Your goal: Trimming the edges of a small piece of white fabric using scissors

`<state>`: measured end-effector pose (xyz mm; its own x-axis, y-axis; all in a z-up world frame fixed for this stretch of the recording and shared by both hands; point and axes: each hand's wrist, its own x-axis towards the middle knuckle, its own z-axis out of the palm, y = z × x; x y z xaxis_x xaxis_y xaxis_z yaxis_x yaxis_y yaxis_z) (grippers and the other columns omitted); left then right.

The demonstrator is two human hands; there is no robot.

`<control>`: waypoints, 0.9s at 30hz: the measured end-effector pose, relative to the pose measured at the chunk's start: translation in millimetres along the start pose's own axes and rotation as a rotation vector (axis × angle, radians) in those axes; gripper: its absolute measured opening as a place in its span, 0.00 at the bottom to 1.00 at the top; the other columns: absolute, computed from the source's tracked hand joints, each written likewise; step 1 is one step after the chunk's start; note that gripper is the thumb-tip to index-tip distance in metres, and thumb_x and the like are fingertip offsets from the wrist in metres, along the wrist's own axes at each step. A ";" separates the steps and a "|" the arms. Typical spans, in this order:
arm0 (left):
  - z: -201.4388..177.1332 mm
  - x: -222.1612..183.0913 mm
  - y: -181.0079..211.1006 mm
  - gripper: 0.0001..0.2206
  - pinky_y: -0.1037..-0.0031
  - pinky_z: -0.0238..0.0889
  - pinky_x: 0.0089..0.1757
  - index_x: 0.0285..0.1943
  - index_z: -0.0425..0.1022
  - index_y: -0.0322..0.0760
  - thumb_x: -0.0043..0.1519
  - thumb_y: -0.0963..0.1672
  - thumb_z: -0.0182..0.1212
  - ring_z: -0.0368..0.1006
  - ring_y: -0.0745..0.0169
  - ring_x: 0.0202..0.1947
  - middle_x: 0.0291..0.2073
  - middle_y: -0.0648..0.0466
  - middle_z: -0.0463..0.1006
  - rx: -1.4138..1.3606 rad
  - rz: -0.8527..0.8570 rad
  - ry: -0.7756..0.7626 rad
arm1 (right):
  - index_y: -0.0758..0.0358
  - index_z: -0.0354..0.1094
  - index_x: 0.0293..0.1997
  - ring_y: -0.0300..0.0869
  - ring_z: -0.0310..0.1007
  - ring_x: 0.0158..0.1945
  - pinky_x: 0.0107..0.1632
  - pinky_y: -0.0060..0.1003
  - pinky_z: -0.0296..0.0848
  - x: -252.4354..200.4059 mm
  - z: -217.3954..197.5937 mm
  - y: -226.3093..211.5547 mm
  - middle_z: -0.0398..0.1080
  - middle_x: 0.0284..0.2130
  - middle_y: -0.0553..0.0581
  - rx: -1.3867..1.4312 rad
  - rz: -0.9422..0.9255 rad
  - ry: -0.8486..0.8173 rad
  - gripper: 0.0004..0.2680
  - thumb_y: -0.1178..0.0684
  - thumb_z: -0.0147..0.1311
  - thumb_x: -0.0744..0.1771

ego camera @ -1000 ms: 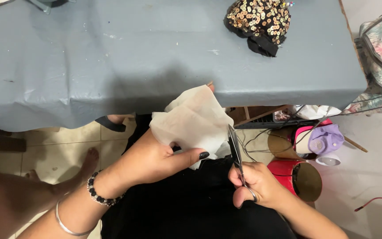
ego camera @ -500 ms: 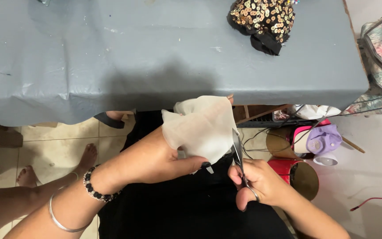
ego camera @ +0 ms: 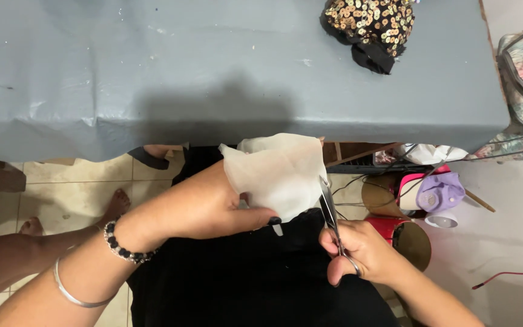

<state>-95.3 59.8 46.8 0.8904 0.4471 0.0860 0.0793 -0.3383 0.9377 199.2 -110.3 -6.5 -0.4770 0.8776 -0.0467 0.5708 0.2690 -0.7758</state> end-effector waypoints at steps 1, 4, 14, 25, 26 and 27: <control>-0.9 -0.3 -1.2 0.12 0.75 0.65 0.39 0.50 0.74 0.41 0.60 0.47 0.62 0.71 0.70 0.35 0.37 0.59 0.80 -0.002 -0.001 0.003 | 0.51 0.57 0.31 0.39 0.55 0.25 0.29 0.33 0.58 -2.9 0.2 2.7 0.58 0.23 0.44 0.000 0.000 -0.004 0.19 0.26 0.47 0.63; -4.8 -0.1 -0.5 0.16 0.74 0.67 0.44 0.56 0.72 0.38 0.60 0.46 0.63 0.72 0.69 0.41 0.44 0.58 0.80 -0.039 0.034 -0.015 | 0.51 0.58 0.30 0.39 0.54 0.25 0.28 0.33 0.58 -8.5 -0.7 7.3 0.58 0.22 0.44 0.001 0.053 -0.025 0.17 0.31 0.59 0.62; -6.7 -1.8 0.4 0.11 0.76 0.67 0.37 0.49 0.78 0.42 0.59 0.46 0.62 0.73 0.73 0.33 0.35 0.63 0.83 -0.062 -0.078 -0.101 | 0.51 0.57 0.30 0.38 0.53 0.22 0.26 0.33 0.55 -12.8 -6.6 5.6 0.59 0.21 0.43 0.015 0.009 -0.061 0.17 0.31 0.56 0.63; -14.1 2.4 19.2 0.07 0.72 0.53 0.27 0.43 0.80 0.49 0.59 0.46 0.60 0.57 0.71 0.19 0.15 0.63 0.63 0.052 -0.307 -0.258 | 0.52 0.58 0.32 0.39 0.55 0.24 0.28 0.33 0.57 -5.5 -19.1 0.3 0.60 0.24 0.44 0.017 -0.001 -0.171 0.21 0.23 0.46 0.61; -14.7 2.1 19.6 0.07 0.70 0.49 0.25 0.43 0.81 0.50 0.59 0.47 0.60 0.54 0.71 0.18 0.14 0.63 0.59 0.065 -0.289 -0.271 | 0.52 0.58 0.32 0.39 0.55 0.23 0.27 0.33 0.57 -4.0 -19.5 -0.7 0.60 0.23 0.43 0.016 -0.007 -0.169 0.21 0.23 0.47 0.61; -15.4 1.9 20.0 0.08 0.68 0.46 0.24 0.43 0.81 0.50 0.60 0.48 0.60 0.51 0.70 0.17 0.12 0.63 0.55 0.077 -0.271 -0.284 | 0.51 0.58 0.32 0.38 0.55 0.23 0.26 0.33 0.57 -2.5 -20.0 -1.8 0.60 0.22 0.43 0.014 -0.014 -0.168 0.21 0.23 0.47 0.61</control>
<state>-98.9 66.6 70.8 0.9201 0.2855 -0.2682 0.3526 -0.3055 0.8845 212.7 -105.0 7.5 -0.5902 0.7951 -0.1396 0.5547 0.2738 -0.7857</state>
